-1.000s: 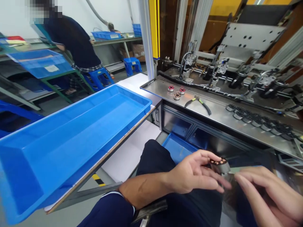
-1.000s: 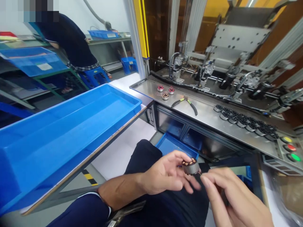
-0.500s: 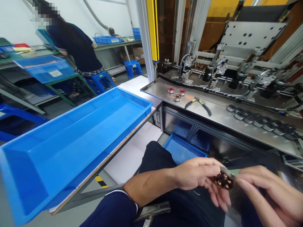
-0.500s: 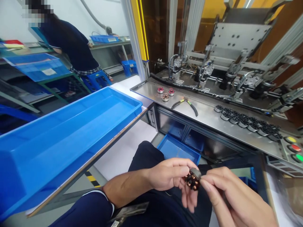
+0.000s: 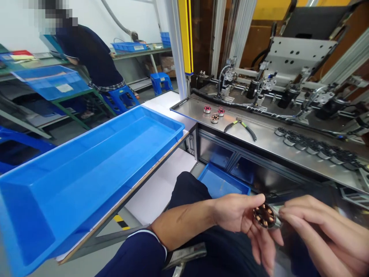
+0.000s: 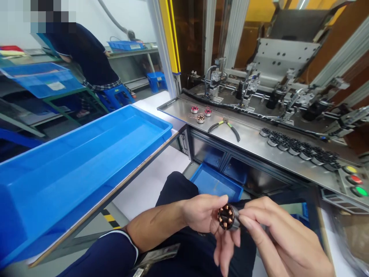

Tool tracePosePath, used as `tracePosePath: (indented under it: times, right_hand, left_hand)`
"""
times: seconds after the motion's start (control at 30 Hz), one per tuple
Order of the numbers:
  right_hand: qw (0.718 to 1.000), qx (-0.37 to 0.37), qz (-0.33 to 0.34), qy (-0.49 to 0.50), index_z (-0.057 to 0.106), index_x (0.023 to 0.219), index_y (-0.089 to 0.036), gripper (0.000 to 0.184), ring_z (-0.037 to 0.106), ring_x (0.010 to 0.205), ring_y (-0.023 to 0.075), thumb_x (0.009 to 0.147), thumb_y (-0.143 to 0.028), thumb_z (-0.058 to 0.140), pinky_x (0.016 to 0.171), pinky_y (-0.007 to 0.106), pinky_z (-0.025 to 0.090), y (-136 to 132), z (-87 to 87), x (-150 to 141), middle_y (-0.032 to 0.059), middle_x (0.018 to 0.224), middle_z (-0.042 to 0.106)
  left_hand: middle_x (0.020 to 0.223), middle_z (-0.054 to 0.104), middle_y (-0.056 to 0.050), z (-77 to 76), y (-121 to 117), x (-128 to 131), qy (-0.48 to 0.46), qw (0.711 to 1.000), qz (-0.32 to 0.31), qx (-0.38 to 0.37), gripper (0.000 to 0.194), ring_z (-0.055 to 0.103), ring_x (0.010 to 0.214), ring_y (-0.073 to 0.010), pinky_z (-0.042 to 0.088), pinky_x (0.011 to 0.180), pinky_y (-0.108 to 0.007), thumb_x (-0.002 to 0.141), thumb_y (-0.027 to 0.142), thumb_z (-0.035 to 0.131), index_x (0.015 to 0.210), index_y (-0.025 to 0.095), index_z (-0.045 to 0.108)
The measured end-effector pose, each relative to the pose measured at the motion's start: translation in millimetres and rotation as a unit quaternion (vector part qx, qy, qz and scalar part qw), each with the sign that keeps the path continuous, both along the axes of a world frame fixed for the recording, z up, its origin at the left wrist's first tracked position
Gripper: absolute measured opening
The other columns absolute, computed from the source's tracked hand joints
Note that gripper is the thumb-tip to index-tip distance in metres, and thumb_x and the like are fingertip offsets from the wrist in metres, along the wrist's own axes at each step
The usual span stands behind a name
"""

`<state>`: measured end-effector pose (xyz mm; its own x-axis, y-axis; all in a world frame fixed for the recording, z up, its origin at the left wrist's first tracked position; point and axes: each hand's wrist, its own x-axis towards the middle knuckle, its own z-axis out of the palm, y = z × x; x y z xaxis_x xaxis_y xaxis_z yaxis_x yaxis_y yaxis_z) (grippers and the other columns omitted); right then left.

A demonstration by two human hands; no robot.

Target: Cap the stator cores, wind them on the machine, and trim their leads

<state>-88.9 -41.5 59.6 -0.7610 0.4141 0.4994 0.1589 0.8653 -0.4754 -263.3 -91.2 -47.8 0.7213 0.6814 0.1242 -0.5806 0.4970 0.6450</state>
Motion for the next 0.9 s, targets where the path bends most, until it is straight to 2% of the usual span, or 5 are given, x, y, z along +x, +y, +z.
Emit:
tracePosePath:
  times: [0.13,0.27,0.5,0.67,0.9]
  right_hand:
    - [0.999,0.041,-0.008,-0.025,0.062,0.099,-0.022,0.007,0.064,0.08,0.0102,0.097,-0.02,0.056,0.069,0.019,0.048,-1,0.6,2,0.0014,0.092,0.066]
    - [0.997,0.054,-0.056,-0.009,0.062,0.092,-0.021,0.009,0.063,0.072,0.0079,0.098,-0.021,0.055,0.066,0.018,0.047,-7,2.6,-4,-0.0003,0.086,0.067]
    - [0.993,0.023,-0.111,0.04,0.064,0.086,-0.024,0.014,0.064,0.067,0.0074,0.097,-0.026,0.056,0.063,0.016,0.047,-16,3.9,-15,-0.0022,0.083,0.07]
    - [0.964,-0.214,-0.146,0.057,0.063,0.068,-0.023,0.027,0.054,0.051,0.0082,0.092,-0.037,0.062,0.048,0.016,0.043,-27,-10.8,-19,-0.003,0.061,0.061]
    - [0.811,-0.569,-0.064,0.118,0.063,0.058,-0.017,0.04,0.052,0.055,0.0096,0.083,-0.047,0.072,0.054,0.018,0.046,-35,-43.5,-30,0.0019,0.055,0.057]
  left_hand:
    - [0.076,0.07,-0.008,10.8,-7,-4,-0.008,0.991,0.129,0.028,0.059,0.072,0.062,-0.0206,0.054,0.055,-0.027,0.083,0.065,0.059,0.106,0.01,0.059]
    - [0.088,0.066,-0.002,27.9,-19,-5,0.012,0.956,0.293,0.022,0.051,0.073,0.065,-0.0163,0.056,0.056,-0.023,0.073,0.03,0.083,0.111,0.02,0.051]
    - [0.099,0.064,-0.004,31.4,-24,0,0.057,0.874,0.479,0.061,0.039,0.067,0.08,-0.0101,0.056,0.076,-0.024,0.071,0.015,0.084,0.102,0.016,0.06]
    - [0.114,0.064,-0.005,26.3,-20,-4,0.037,0.851,0.51,0.114,0.035,0.07,0.091,-0.0119,0.055,0.086,-0.026,0.069,0.011,0.084,0.096,0.017,0.062]
    - [0.112,0.067,-0.004,19.6,-18,-7,0.016,0.878,0.471,0.09,0.037,0.073,0.095,-0.0163,0.057,0.09,-0.032,0.068,0.019,0.087,0.093,0.018,0.06]
